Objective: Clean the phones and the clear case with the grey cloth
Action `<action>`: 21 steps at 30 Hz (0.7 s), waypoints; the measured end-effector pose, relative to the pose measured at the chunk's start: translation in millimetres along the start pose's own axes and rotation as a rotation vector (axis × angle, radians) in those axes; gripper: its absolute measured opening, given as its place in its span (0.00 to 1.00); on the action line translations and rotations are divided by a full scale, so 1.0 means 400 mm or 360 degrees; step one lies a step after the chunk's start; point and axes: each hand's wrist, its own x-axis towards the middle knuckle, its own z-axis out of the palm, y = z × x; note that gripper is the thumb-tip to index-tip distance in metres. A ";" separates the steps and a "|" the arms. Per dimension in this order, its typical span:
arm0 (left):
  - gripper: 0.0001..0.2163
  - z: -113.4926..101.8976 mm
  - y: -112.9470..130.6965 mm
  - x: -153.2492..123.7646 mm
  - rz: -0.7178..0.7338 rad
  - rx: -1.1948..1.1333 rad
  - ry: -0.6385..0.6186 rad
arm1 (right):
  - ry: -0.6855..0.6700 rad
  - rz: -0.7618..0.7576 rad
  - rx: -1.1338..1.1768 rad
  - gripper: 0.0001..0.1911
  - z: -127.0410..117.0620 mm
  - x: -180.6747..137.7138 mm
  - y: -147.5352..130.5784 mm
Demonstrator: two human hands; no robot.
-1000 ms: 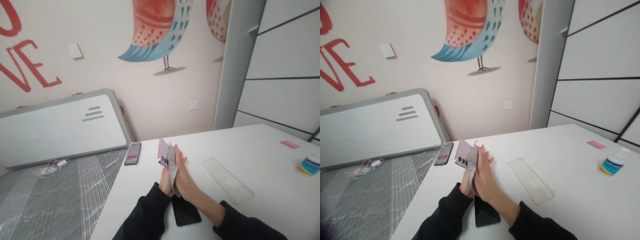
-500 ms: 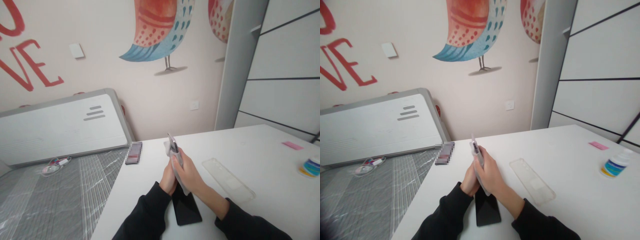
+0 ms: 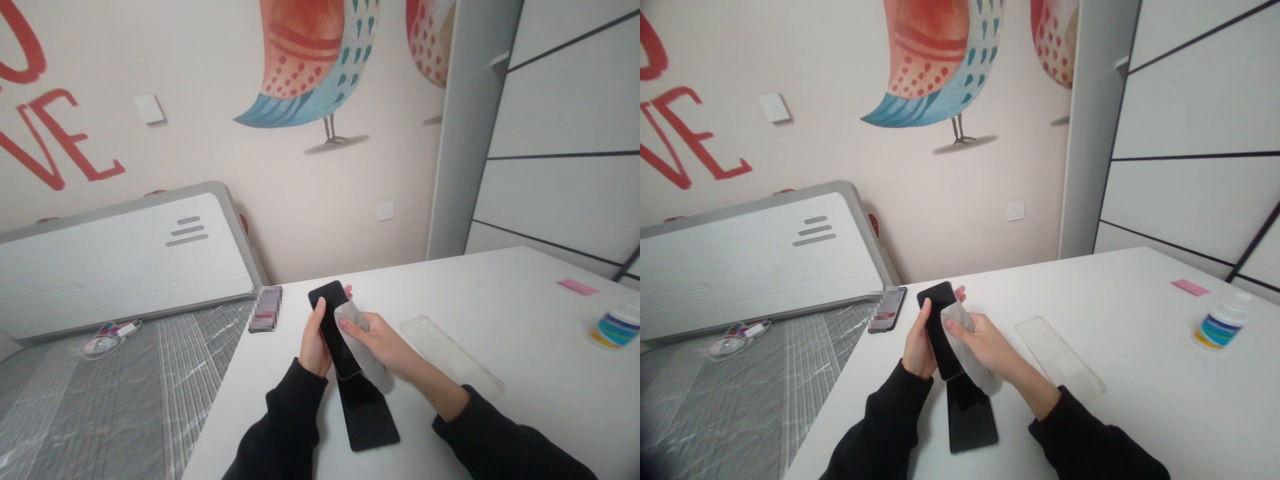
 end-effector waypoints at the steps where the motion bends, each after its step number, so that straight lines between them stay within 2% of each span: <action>1: 0.30 -0.002 0.009 -0.002 0.0012 0.0042 -0.0023 | -0.0054 0.0049 0.0028 0.37 0.008 -0.004 0.002; 3: 0.29 -0.003 0.020 -0.006 0.0049 0.0138 -0.0054 | -0.0089 0.0121 0.0066 0.38 0.024 -0.006 0.008; 5: 0.27 -0.001 0.020 -0.006 0.0172 0.0156 0.0022 | -0.0026 0.0142 0.0077 0.38 0.038 -0.004 0.017; 10: 0.24 -0.006 0.005 0.004 0.0590 0.0060 0.0412 | 0.0153 0.0101 0.0358 0.37 0.075 0.002 0.046; 14: 0.21 -0.015 0.007 0.010 0.0930 0.0102 0.0692 | 0.0148 0.0106 0.0581 0.32 0.093 -0.003 0.048; 17: 0.20 -0.008 -0.003 0.000 0.1189 0.0329 0.0672 | 0.0090 0.0132 0.0721 0.30 0.090 -0.009 0.030; 21: 0.21 0.010 -0.040 -0.033 0.1360 0.0734 0.0454 | 0.0126 0.0141 0.0853 0.36 0.077 -0.014 0.004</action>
